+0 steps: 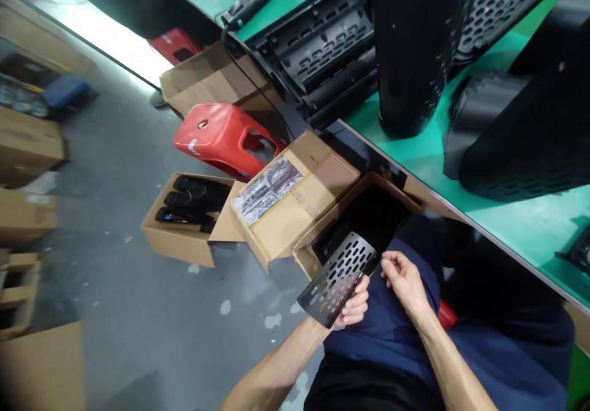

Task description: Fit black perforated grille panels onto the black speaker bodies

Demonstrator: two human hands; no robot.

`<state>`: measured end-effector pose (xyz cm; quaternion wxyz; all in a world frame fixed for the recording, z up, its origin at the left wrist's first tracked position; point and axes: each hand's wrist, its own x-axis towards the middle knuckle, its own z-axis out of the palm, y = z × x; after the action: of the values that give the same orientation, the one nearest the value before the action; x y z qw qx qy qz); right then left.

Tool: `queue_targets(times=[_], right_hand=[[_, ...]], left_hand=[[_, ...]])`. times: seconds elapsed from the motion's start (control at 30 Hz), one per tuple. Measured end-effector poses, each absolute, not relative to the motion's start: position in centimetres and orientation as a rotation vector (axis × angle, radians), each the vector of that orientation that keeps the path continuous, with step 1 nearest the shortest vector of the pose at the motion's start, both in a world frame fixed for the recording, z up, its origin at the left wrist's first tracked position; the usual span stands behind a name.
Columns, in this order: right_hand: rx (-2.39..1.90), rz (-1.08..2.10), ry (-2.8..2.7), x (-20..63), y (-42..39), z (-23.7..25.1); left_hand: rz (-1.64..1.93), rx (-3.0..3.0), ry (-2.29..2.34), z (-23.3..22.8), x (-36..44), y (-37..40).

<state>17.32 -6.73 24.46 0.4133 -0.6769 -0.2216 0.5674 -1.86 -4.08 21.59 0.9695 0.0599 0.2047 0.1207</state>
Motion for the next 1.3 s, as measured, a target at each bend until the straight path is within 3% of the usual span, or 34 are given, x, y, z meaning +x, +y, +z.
queue_targets(times=[0.37, 0.73, 1.3], right_hand=[[-1.609, 1.416, -0.653, 17.2, -8.7, 26.5], [-1.428, 1.475, -0.453, 19.2, -16.6, 26.7], [-1.184, 1.441, -0.228, 20.3, -21.7, 22.9]], left_hand=[[0.126, 0.045, 0.305, 24.0, -2.2, -6.5], [-0.211, -0.022, 0.327, 27.6, -1.3, -8.2], [-0.503, 0.001, 0.487, 26.9, 2.3, -8.6]])
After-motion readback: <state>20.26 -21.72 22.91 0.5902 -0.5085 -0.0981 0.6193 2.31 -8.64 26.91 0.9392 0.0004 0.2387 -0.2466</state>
